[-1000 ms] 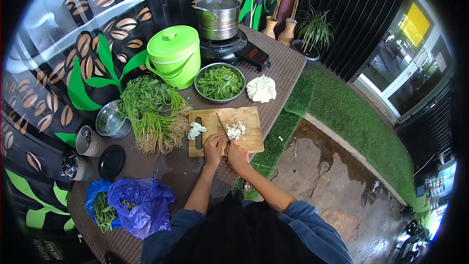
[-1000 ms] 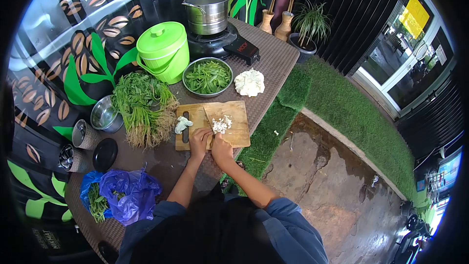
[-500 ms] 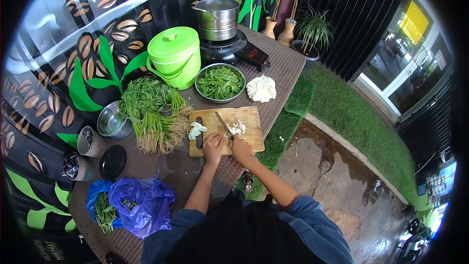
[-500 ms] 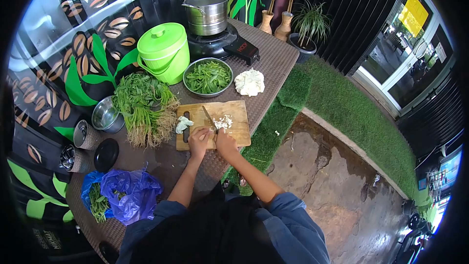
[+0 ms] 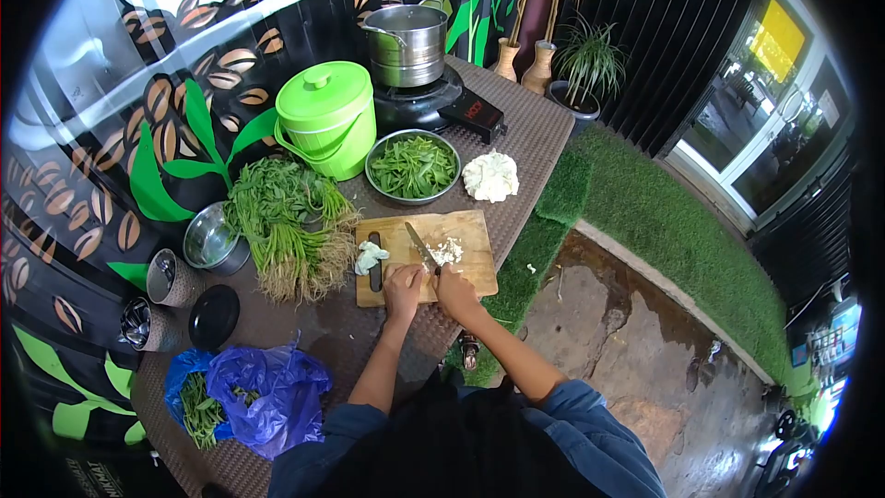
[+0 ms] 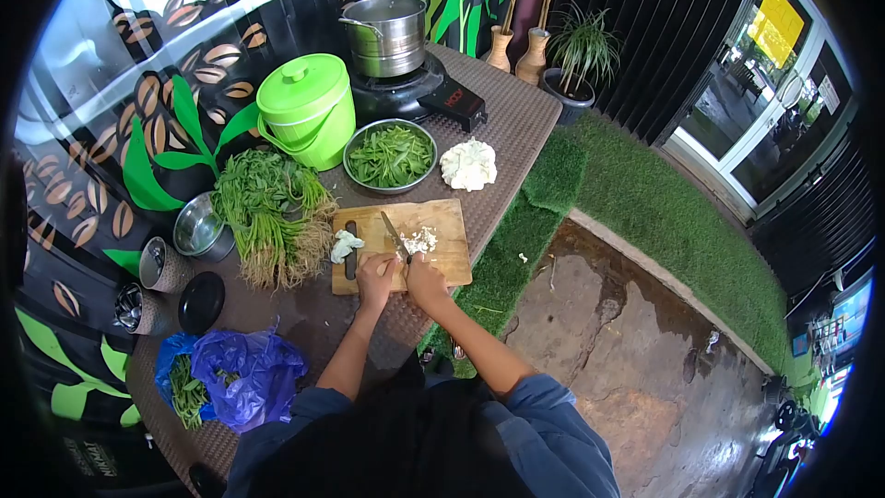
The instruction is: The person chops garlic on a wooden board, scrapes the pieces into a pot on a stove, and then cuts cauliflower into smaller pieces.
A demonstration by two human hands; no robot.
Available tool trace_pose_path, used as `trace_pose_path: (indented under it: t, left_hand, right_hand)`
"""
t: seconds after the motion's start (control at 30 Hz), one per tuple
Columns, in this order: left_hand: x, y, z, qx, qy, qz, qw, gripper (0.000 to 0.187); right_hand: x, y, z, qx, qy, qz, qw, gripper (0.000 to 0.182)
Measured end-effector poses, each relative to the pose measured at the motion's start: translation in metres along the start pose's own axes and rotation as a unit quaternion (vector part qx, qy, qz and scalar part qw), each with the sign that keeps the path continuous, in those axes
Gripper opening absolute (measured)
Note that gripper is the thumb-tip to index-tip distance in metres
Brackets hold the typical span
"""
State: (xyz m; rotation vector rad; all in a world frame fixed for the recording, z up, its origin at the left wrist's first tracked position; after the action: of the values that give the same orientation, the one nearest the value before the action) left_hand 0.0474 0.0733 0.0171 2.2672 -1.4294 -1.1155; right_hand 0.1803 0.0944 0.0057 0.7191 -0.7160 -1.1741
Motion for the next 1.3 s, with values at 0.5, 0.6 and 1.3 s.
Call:
trace_pose_path:
  t: [0.5, 0.6, 1.3]
  left_hand:
    - [0.004, 0.0, 0.013, 0.025, 0.049, -0.022, 0.998, 0.025]
    - [0.003, 0.002, 0.01, 0.018, 0.047, -0.03, 0.998, 0.023]
    - [0.001, 0.009, 0.013, 0.036, 0.06, -0.037, 0.997, 0.011]
  right_hand:
    - [-0.002, -0.005, 0.006, 0.027, 0.043, -0.021, 0.999, 0.031]
    - [0.01, -0.011, 0.006, 0.05, 0.011, -0.019, 0.999, 0.028]
    - [-0.001, -0.005, 0.009, 0.05, 0.047, -0.048, 0.996, 0.028]
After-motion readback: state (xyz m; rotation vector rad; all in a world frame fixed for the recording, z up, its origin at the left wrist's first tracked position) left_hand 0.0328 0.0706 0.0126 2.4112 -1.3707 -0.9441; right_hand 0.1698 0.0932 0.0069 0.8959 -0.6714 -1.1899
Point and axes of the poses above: each hand's wrist, its own x-axis away from the middle knuckle, its own y-axis out of the back of the hand, z = x × y, the point moved 10 cm from there along -x, towards the middle knuckle, and after that the axes turned 6 degrees about -x, right-handed, at the moved point
